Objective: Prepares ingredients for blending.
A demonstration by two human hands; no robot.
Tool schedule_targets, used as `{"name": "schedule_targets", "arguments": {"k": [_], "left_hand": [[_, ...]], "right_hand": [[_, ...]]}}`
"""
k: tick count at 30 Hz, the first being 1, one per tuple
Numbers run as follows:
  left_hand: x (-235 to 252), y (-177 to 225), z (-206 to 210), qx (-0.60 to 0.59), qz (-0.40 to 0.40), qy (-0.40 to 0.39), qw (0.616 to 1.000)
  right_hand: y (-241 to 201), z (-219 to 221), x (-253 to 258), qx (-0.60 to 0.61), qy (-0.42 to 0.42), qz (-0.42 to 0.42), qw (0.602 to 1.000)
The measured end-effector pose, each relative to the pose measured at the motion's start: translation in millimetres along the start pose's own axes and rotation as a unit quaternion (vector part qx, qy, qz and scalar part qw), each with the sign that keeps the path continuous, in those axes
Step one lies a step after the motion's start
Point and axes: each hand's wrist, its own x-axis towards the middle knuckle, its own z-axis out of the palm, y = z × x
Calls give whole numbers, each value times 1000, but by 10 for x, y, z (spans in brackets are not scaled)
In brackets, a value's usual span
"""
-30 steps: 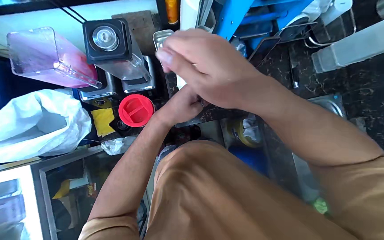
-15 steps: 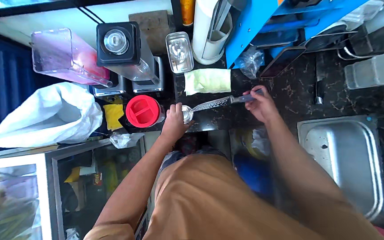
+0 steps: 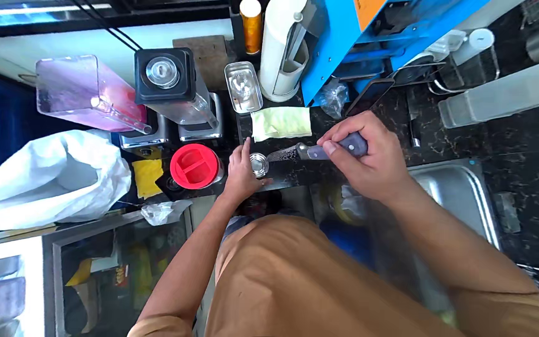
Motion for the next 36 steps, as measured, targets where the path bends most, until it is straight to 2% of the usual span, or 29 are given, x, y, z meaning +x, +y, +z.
{"name": "schedule_targets", "arguments": {"k": [2,5,6,9,13,16,20,27,30,32,36], "left_hand": [[15,-59,37,-18,-6,12,1000],[33,-123,-14,-96,34,-58,993],[32,-149,-16,-114,37,-59,991],[29,-195,-9,-126,36,-20,991],[29,-207,-17,-127,51,-91,986],[44,-238,-9,-121,57,-64,989],[81,-255,-96,-144,88,-134,976],[34,-301,-129,-179,96,-134,970],[35,-224,-373,-254,106,-116,954],[110,-78,-567,-333,136,-109,926],[207,649,-936,-383,264,-146,873]], "right_hand": [[-44,55,31,-24,-10,-23,999],[-116,96,65,-45,-26,-25,998],[-141,113,71,-53,-32,-24,998],[-209,188,69,-67,-49,-20,996],[-256,233,64,-89,-46,-15,995],[-289,244,83,-100,-41,-12,994],[-339,229,78,-104,-34,8,994],[-315,245,56,-109,-21,19,994],[-300,237,64,-115,-26,28,993],[-305,236,76,-122,-30,30,992],[-379,270,114,-168,-41,28,984]]}}
